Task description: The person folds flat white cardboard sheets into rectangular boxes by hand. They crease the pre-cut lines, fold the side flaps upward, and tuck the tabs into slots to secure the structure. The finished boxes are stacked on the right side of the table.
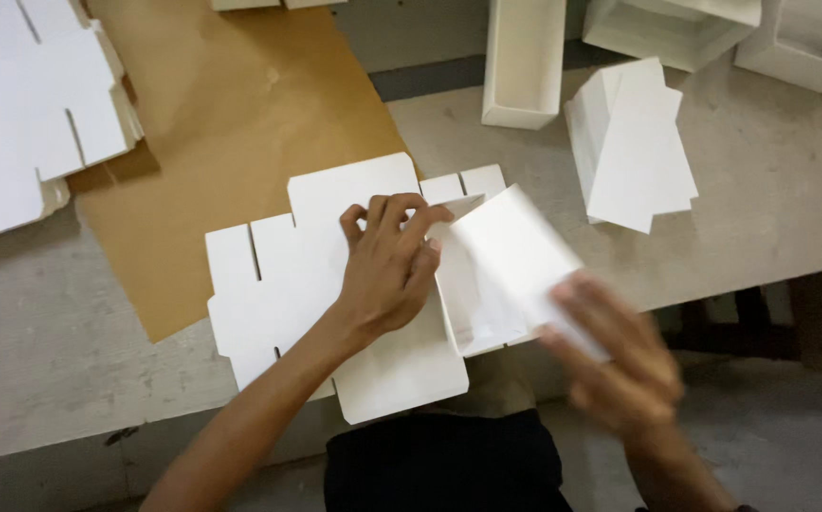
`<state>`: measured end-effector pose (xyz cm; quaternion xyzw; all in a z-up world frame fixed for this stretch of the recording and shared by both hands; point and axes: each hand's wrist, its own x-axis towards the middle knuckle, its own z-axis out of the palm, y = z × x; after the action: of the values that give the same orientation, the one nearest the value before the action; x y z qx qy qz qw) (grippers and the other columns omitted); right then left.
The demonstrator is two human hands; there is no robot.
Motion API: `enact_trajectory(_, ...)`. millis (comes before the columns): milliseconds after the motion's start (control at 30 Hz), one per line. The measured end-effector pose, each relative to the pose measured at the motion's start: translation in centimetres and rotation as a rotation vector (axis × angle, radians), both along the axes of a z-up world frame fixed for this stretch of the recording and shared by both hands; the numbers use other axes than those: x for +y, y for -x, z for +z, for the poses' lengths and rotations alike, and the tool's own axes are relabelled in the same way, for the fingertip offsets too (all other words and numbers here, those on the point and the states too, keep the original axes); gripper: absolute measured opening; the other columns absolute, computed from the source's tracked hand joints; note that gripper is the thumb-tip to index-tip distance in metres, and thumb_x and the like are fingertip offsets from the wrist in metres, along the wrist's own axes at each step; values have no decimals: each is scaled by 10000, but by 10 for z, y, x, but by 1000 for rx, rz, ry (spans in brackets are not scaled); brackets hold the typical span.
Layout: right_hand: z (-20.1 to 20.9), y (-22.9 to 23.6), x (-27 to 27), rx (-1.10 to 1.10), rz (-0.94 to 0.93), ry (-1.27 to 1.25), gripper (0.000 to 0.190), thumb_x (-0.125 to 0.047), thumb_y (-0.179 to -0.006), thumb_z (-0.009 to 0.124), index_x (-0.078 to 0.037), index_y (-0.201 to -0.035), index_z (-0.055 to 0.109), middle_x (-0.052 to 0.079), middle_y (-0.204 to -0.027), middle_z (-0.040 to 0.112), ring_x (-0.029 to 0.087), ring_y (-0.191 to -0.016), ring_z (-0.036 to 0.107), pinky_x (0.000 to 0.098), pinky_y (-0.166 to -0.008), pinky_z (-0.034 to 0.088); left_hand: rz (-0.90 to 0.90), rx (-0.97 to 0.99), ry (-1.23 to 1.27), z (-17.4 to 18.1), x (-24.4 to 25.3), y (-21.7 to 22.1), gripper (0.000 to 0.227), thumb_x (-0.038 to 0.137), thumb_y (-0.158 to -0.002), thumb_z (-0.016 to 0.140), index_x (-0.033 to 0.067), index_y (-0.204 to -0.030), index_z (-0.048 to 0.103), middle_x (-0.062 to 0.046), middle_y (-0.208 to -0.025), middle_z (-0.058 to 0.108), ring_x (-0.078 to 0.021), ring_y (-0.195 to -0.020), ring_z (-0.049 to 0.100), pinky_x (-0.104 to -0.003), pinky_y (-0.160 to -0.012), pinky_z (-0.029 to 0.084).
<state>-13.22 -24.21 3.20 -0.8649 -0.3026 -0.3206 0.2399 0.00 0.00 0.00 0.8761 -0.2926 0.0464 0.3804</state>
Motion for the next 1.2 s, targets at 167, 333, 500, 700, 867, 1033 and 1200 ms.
enact_trajectory(167,8,1,42,213,69,73,357,151,-951,527,21,-1270,619,264,-1349,617,453,-1285,615,513,-1095,585,100,-4,66,14,33,7,272,108,-896,529,205,-1054,730,-27,-1146,590,-232,-930,527,-443,-905,319)
enact_trajectory(333,13,3,52,281,39,95,408,150,-993,362,23,-1297,603,275,-1379,594,472,-1322,580,509,-1140,520,75,108,139,22,44,3,346,315,-1060,419,133,-1196,679,-86,-1176,596,-280,-1086,572,-436,-945,440)
enact_trajectory(500,7,-16,54,280,50,196,402,163,-960,475,8,-1310,598,242,-1407,568,476,-1345,551,530,-1141,516,9,385,49,20,25,-22,338,248,-1024,467,195,-1297,658,-17,-1207,699,-218,-1096,588,-386,-916,461)
enact_trajectory(700,0,-26,59,274,45,245,367,20,-1007,469,-4,-1355,585,233,-1427,562,463,-1345,553,529,-1149,491,27,442,82,12,21,-18,366,256,-1043,428,198,-1306,676,-3,-1070,691,-200,-1077,568,-351,-904,464)
enact_trajectory(867,-6,-26,59,317,4,321,511,39,-873,572,-50,-1377,570,170,-1467,553,412,-1382,515,535,-1125,471,13,372,111,8,22,-22,338,261,-1048,451,167,-1269,689,-20,-998,669,-212,-1012,580,-350,-863,470)
enact_trajectory(1033,-4,-31,68,294,-21,385,467,-112,-893,560,-80,-1357,611,87,-1464,591,357,-1396,509,514,-1110,446,51,376,72,12,35,-17,300,228,-1035,463,175,-1214,698,-14,-951,658,-202,-961,602,-356,-814,478)
enact_trajectory(1200,1,-42,91,455,99,449,717,-590,-989,300,-73,-1394,589,131,-1498,561,352,-1504,354,613,-1214,109,80,192,-353,26,66,-11,295,130,-1020,457,111,-1244,648,-105,-906,732,-355,-841,654,-499,-740,481)
